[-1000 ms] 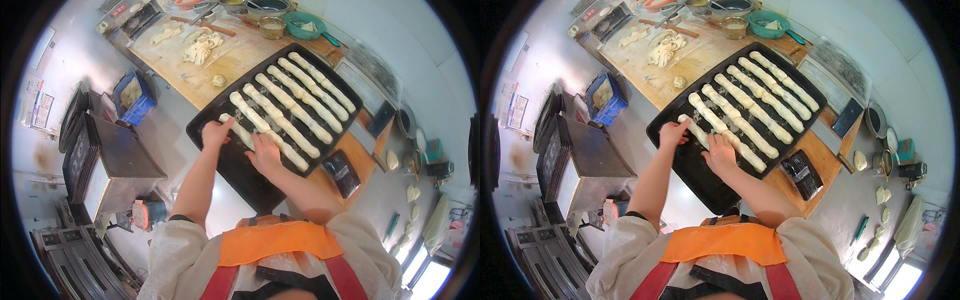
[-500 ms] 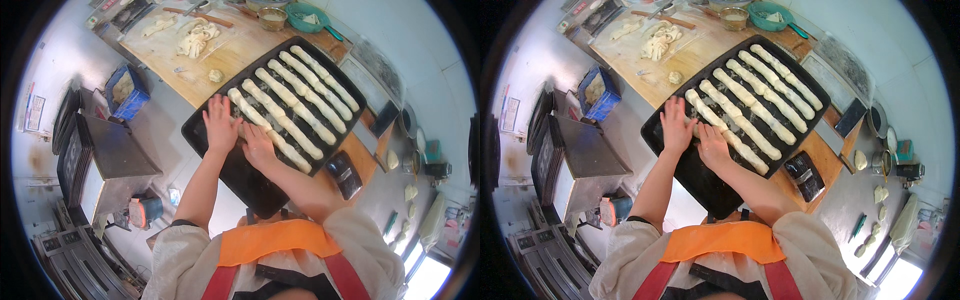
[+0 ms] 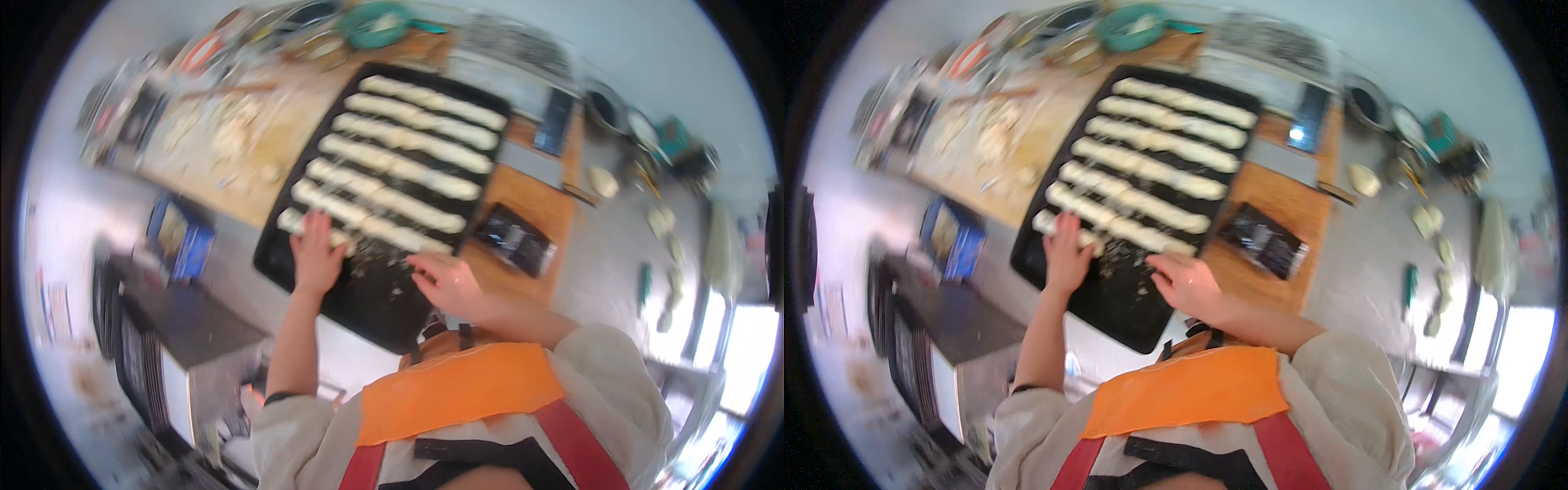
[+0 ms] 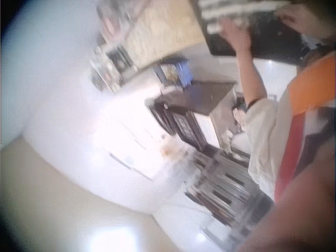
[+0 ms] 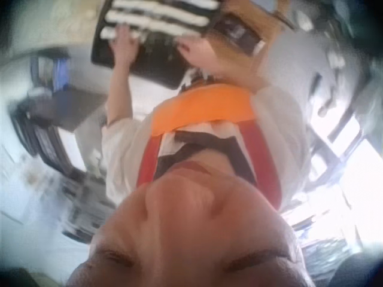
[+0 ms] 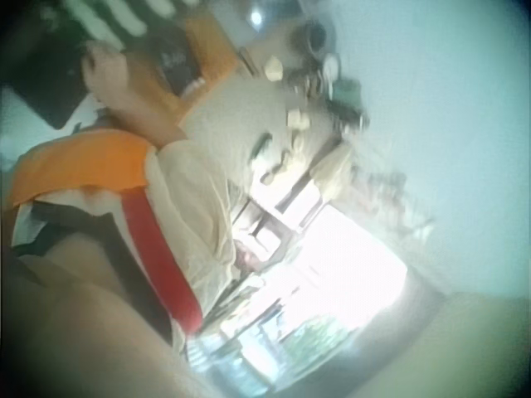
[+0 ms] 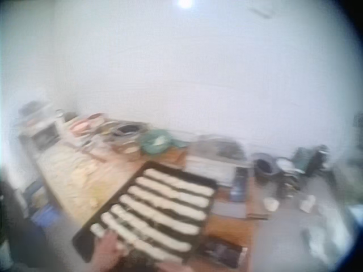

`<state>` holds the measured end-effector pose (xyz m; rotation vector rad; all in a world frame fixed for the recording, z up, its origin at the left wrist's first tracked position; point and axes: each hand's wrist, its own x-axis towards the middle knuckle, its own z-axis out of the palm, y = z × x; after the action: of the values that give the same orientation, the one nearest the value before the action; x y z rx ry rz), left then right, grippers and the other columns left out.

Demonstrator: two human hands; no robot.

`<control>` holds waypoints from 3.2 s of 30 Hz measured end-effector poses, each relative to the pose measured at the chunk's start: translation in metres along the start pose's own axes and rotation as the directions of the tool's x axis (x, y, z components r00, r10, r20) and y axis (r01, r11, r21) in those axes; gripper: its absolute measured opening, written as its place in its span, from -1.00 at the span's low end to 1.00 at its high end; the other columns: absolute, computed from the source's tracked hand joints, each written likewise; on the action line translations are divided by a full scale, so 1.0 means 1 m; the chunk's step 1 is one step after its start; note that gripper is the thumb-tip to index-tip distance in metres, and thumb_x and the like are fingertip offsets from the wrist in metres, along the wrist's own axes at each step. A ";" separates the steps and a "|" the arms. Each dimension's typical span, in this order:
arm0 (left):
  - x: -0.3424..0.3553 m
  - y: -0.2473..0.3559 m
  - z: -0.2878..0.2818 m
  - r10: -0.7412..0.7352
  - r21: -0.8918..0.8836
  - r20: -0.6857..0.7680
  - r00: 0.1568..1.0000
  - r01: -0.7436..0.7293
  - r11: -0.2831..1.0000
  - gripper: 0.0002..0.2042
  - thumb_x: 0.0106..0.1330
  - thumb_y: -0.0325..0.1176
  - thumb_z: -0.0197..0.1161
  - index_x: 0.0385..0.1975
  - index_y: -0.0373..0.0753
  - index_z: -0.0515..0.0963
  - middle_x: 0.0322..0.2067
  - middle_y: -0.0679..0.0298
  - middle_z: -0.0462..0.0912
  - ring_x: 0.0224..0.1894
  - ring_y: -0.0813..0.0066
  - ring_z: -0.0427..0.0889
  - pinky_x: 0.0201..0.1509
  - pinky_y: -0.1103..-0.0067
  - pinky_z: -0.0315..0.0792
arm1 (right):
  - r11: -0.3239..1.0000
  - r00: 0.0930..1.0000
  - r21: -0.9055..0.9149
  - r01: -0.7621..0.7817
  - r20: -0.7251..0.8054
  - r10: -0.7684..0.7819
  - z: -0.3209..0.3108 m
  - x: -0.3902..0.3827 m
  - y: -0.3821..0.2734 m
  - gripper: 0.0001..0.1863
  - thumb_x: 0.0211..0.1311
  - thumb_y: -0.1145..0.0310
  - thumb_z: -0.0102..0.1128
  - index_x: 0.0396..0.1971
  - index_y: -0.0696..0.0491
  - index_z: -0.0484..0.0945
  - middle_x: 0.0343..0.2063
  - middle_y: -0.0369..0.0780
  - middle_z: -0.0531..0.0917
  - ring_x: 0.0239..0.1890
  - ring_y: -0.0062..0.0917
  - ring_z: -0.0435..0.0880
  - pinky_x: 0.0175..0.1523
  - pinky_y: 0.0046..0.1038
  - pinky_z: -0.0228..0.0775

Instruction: The person flattens pieces of dough by hand, applies a filling using a scraper, rolls the dough into cylindrical shapes, and places them onto a baking tray.

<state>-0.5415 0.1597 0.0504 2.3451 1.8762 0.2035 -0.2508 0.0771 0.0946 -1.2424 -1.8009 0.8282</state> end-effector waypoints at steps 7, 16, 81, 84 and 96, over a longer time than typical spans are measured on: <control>-0.006 0.036 -0.025 -0.238 -0.540 -0.492 0.837 -0.079 0.838 -0.42 0.51 -0.37 0.10 0.48 -0.35 0.13 0.48 -0.03 0.16 0.51 0.12 0.15 0.55 0.35 0.01 | 0.970 0.890 -0.089 -0.224 -0.425 0.167 -0.134 -0.095 0.058 -0.76 0.18 0.48 0.26 -0.14 0.10 0.68 -0.33 -0.11 0.70 -0.28 -0.18 0.70 -0.20 -0.29 0.58; -0.029 0.258 -0.007 0.044 -0.399 -0.379 0.924 -0.206 0.894 -0.53 0.49 -0.38 0.08 0.38 -0.31 0.33 0.36 0.01 0.39 0.46 0.00 0.26 0.56 0.06 -0.11 | 0.669 0.253 0.420 -0.613 -0.698 0.670 -0.400 -0.160 0.215 -0.24 0.01 0.41 0.49 0.28 0.20 0.42 -0.43 -0.21 0.72 -0.50 -0.58 0.67 -0.33 -0.45 0.57; -0.028 0.621 0.162 0.327 -0.677 0.328 0.886 -0.021 0.736 -0.72 0.08 -0.30 0.44 -0.25 -0.32 0.71 -0.40 0.05 0.75 -0.34 0.25 0.75 -0.21 0.37 0.59 | 0.661 0.660 -0.281 -0.696 -0.611 0.436 -0.351 -0.246 0.274 -0.76 0.10 0.22 0.37 -0.32 0.06 0.65 -0.27 -0.17 0.65 -0.12 -0.24 0.64 -0.03 -0.25 0.54; -0.032 0.629 0.168 0.261 -0.642 0.326 0.908 0.010 0.767 -0.68 0.08 -0.37 0.35 -0.13 -0.26 0.68 -0.28 0.04 0.74 -0.18 0.00 0.72 -0.09 0.23 0.58 | 0.532 0.945 -0.781 -0.327 -0.285 0.164 -0.346 -0.233 0.277 -0.90 0.11 0.29 0.26 -0.44 -0.02 0.57 -0.33 -0.21 0.61 -0.17 -0.28 0.61 -0.10 -0.24 0.52; -0.037 0.608 0.160 0.384 -0.775 0.129 0.914 -0.148 0.614 -0.74 0.01 -0.45 0.36 -0.28 -0.35 0.57 -0.16 0.06 0.62 -0.13 -0.03 0.62 -0.06 0.24 0.53 | 0.712 0.773 -0.472 -0.520 -0.615 0.157 -0.340 -0.233 0.259 -0.70 0.29 0.29 0.29 -0.04 0.07 0.61 -0.39 -0.11 0.71 -0.32 -0.18 0.69 -0.18 -0.21 0.52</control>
<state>0.0630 -0.0122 0.0051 1.8857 0.9805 0.5310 0.2100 -0.0362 -0.0148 -2.0670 -1.3953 -0.0129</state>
